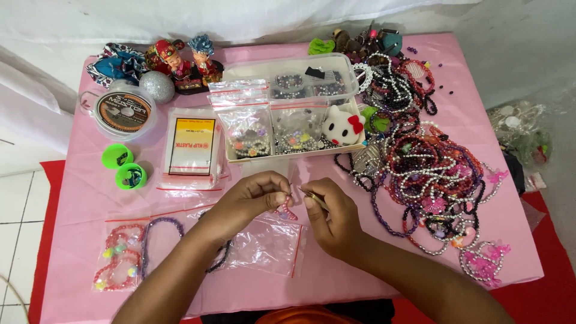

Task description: The person packs beaded necklaces into individual plastic bags by hand, first shifting the necklaces on a table, then picking up a plastic bag and placing a necklace inside.

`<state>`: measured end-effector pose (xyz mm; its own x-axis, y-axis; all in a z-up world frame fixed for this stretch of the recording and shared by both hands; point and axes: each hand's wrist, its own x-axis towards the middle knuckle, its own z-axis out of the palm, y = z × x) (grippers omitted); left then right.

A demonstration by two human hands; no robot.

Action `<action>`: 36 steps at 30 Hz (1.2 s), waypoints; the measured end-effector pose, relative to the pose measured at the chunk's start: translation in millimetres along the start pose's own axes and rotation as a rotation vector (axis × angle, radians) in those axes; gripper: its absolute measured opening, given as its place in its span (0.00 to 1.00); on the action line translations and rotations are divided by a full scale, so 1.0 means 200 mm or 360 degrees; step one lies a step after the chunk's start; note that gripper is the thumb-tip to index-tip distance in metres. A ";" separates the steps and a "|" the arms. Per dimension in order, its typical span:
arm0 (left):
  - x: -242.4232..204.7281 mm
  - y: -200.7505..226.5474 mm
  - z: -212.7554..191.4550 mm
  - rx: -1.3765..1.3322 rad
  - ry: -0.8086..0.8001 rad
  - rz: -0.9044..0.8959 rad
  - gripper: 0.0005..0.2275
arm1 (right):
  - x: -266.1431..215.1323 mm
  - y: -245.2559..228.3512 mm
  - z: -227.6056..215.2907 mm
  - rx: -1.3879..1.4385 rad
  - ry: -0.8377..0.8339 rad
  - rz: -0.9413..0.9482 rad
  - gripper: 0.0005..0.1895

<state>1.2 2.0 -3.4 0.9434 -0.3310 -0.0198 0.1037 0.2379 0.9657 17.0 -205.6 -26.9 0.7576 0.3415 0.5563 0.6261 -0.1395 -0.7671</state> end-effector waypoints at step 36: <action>-0.07 0.22 0.13 0.0003 0.0355 0.0102 0.09 | 0.10 0.01 0.01 -0.0809 -0.1134 0.0284 0.13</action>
<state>-14.6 -6.1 46.0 0.9944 -0.1050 -0.0150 0.0410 0.2501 0.9674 32.8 -196.7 -17.2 0.6630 0.7484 -0.0184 0.6445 -0.5831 -0.4947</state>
